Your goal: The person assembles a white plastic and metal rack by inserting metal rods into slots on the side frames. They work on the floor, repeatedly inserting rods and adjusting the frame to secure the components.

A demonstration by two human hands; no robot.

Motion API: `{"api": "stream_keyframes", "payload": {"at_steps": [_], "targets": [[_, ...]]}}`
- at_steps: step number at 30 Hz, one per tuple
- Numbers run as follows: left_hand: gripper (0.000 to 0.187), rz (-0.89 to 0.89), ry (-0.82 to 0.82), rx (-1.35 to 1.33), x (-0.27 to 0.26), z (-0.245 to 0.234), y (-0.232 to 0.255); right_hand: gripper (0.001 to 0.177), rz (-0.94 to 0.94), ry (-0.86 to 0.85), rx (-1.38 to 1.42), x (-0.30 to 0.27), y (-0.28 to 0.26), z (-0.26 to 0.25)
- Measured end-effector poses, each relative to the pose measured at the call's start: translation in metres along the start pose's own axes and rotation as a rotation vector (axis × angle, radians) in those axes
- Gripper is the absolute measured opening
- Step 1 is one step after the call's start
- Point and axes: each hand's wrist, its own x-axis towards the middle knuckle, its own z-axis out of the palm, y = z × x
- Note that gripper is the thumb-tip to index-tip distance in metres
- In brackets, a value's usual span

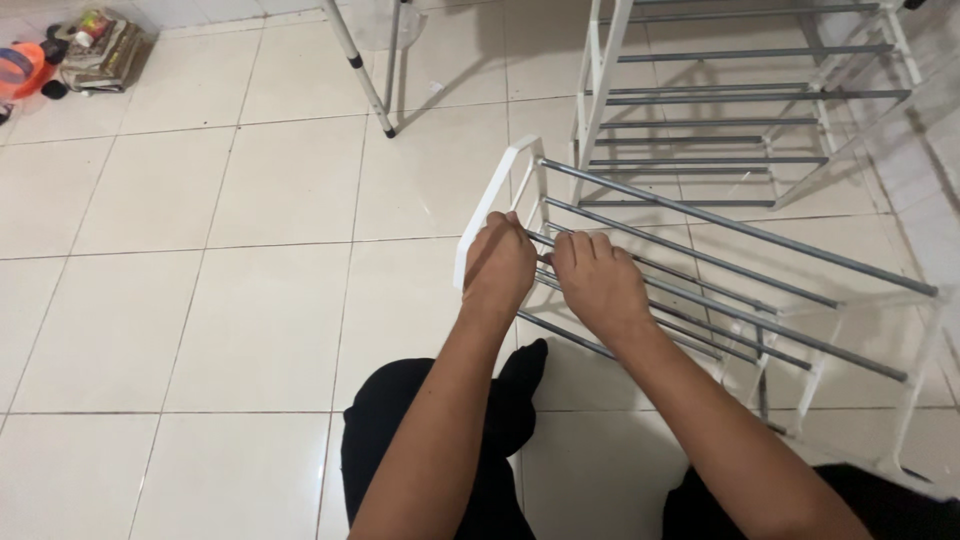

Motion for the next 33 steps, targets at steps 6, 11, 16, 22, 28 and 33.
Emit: {"api": "stream_keyframes", "payload": {"at_steps": [6, 11, 16, 22, 28, 33], "targets": [[0.040, -0.002, -0.022, -0.047, 0.002, -0.004, 0.001, 0.033, 0.197, -0.381, 0.225, 0.011, 0.011, 0.011], [0.041, 0.033, -0.002, -0.022, 0.000, 0.005, 0.003, 0.049, 0.444, -0.829, 0.809, 0.030, 0.047, 0.028], [0.041, 0.025, 0.022, -0.006, -0.003, 0.002, 0.001, 0.047, 0.545, -0.920, 0.981, 0.033, 0.052, 0.029], [0.040, -0.009, -0.013, -0.134, -0.001, -0.004, 0.000, 0.014, 0.045, -0.082, 0.062, 0.006, -0.011, 0.013], [0.031, 0.079, 0.028, -0.102, 0.001, -0.004, -0.003, 0.019, 0.112, -0.266, 0.219, 0.017, -0.001, 0.014], [0.035, 0.179, -0.021, 0.040, 0.009, 0.011, -0.017, 0.046, 0.396, -0.700, 0.763, 0.037, 0.033, 0.037]]}}
